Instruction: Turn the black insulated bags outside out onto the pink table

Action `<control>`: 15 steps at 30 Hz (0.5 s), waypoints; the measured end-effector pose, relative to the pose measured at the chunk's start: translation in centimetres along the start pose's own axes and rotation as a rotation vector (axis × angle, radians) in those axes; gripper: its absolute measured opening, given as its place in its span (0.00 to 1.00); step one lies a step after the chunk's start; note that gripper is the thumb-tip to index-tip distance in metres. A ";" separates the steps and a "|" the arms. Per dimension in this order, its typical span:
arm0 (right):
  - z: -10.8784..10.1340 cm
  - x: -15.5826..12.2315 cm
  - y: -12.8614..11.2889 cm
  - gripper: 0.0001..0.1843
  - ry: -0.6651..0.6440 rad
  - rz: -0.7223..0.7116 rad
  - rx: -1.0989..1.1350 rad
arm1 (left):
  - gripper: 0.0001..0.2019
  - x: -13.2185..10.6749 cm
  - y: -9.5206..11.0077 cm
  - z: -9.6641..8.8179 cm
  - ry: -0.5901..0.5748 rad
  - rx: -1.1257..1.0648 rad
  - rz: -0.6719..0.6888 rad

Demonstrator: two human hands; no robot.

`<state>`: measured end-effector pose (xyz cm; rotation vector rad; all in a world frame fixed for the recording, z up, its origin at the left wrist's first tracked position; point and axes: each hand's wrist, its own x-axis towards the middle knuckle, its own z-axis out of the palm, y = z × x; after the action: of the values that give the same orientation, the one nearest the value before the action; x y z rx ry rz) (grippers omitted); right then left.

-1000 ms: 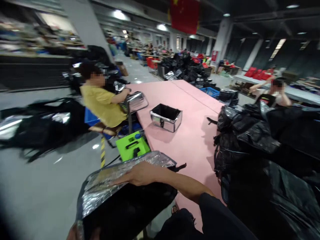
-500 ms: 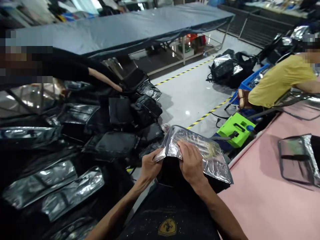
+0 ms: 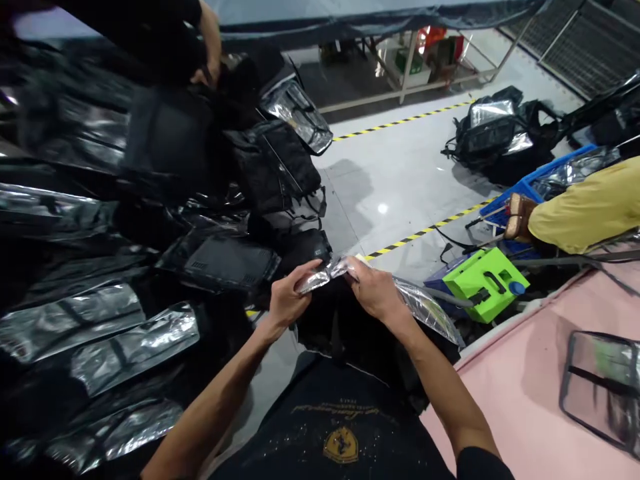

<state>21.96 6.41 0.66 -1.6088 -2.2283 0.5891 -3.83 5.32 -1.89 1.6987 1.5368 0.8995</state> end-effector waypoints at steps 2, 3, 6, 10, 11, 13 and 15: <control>-0.4 2.5 0.6 0.22 -0.070 0.054 0.038 | 0.35 2.5 -1.2 1.1 0.062 -0.063 -0.014; -0.6 3.8 1.1 0.23 -0.105 0.075 0.061 | 0.34 3.7 -1.8 1.8 0.083 -0.108 -0.025; -0.3 7.9 3.2 0.32 -0.168 0.140 0.132 | 0.34 7.7 -3.8 4.1 0.089 -0.251 -0.055; 2.4 13.4 6.2 0.35 -0.153 0.287 0.046 | 0.36 12.9 -6.7 6.9 0.054 -0.337 -0.180; 3.4 14.5 6.8 0.35 -0.170 0.327 -0.002 | 0.35 13.9 -7.4 7.4 0.036 -0.334 -0.242; 5.3 16.3 7.8 0.34 -0.246 0.388 -0.068 | 0.28 15.2 -8.4 8.3 -0.014 -0.319 -0.352; 6.8 17.3 8.4 0.34 -0.337 0.413 -0.090 | 0.20 15.3 -9.0 8.7 -0.071 -0.315 -0.393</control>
<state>20.16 24.22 -9.01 -2.1793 -2.1746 0.9402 -0.24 21.07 -13.26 1.1436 1.5178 0.8112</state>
